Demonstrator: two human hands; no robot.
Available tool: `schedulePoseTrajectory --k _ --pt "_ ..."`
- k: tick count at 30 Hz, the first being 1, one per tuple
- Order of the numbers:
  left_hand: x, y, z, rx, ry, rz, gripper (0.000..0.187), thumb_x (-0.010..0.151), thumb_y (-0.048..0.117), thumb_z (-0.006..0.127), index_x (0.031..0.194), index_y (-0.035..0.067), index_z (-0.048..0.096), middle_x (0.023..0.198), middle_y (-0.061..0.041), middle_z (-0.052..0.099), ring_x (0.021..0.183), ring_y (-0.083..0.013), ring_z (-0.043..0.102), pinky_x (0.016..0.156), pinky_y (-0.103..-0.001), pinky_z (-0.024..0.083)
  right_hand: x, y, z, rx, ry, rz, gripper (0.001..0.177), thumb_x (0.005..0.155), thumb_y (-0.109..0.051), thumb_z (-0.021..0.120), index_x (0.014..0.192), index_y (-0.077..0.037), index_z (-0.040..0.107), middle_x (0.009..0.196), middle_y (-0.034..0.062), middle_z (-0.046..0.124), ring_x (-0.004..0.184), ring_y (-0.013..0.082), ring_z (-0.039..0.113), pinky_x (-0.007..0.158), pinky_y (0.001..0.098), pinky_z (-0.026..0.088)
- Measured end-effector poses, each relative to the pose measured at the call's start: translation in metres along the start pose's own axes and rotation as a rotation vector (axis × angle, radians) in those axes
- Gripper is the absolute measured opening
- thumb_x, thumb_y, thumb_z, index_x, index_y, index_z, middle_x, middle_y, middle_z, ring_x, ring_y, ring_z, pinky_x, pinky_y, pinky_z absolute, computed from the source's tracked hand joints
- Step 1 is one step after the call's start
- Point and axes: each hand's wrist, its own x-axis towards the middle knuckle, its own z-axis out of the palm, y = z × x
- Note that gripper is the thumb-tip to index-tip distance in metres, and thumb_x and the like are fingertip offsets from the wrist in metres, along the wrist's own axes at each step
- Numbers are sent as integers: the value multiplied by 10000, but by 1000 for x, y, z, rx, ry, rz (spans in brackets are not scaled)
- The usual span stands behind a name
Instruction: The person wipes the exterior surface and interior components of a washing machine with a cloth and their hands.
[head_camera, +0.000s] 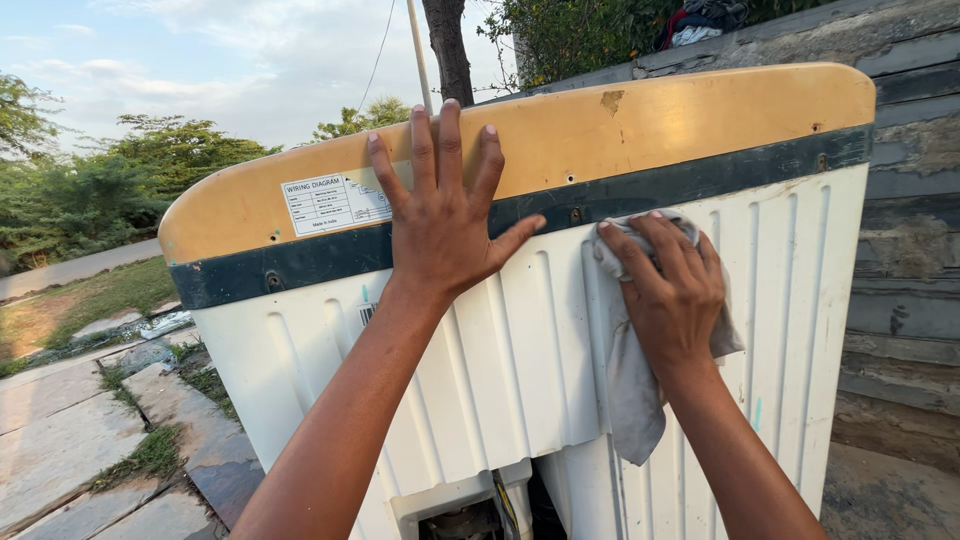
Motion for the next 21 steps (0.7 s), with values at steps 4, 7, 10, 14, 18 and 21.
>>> schedulePoseTrajectory --k 4,7,10,14,18,21 --pt "5 -16 -15 -21 -138 105 1070 816 885 519 1524 87 432 1565 -312 324 1438 -551 279 1081 -794 98 3 -2 -4 98 9 73 465 891 -57 760 1313 -250 718 1255 36 676 1247 256 648 1151 504 459" --pt "15 -22 -21 48 -268 184 1094 798 879 548 1533 79 430 1545 -349 353 1398 -579 329 1056 -791 200 4 -11 -7 154 13 112 469 892 -25 751 1315 -225 716 1247 39 675 1245 262 646 1163 505 447" --pt "28 -15 -23 195 -320 266 1152 734 916 553 1472 37 444 1435 -427 419 1270 -638 444 957 -775 365 6 -25 -9 173 15 141 481 871 -9 749 1311 -201 716 1240 36 681 1247 260 646 1176 518 413" --pt "45 -3 -22 425 -327 381 1197 672 959 547 1346 -26 465 1228 -515 511 1060 -698 580 735 -706 556 7 -46 -6 184 3 139 549 783 8 737 1304 -165 711 1251 47 691 1279 272 629 1196 544 347" --pt "52 -5 -24 466 -344 408 1167 642 956 501 1270 -27 482 1156 -480 565 991 -645 629 667 -637 594 6 -63 2 205 23 160 543 824 36 714 1329 -162 700 1263 45 693 1285 237 634 1219 539 344" --pt "61 -14 -23 83 -333 324 771 967 707 536 1229 -18 527 1123 -452 611 1003 -580 673 670 -626 602 6 -61 2 200 13 145 541 821 38 704 1329 -146 688 1281 42 697 1295 222 627 1217 547 339"
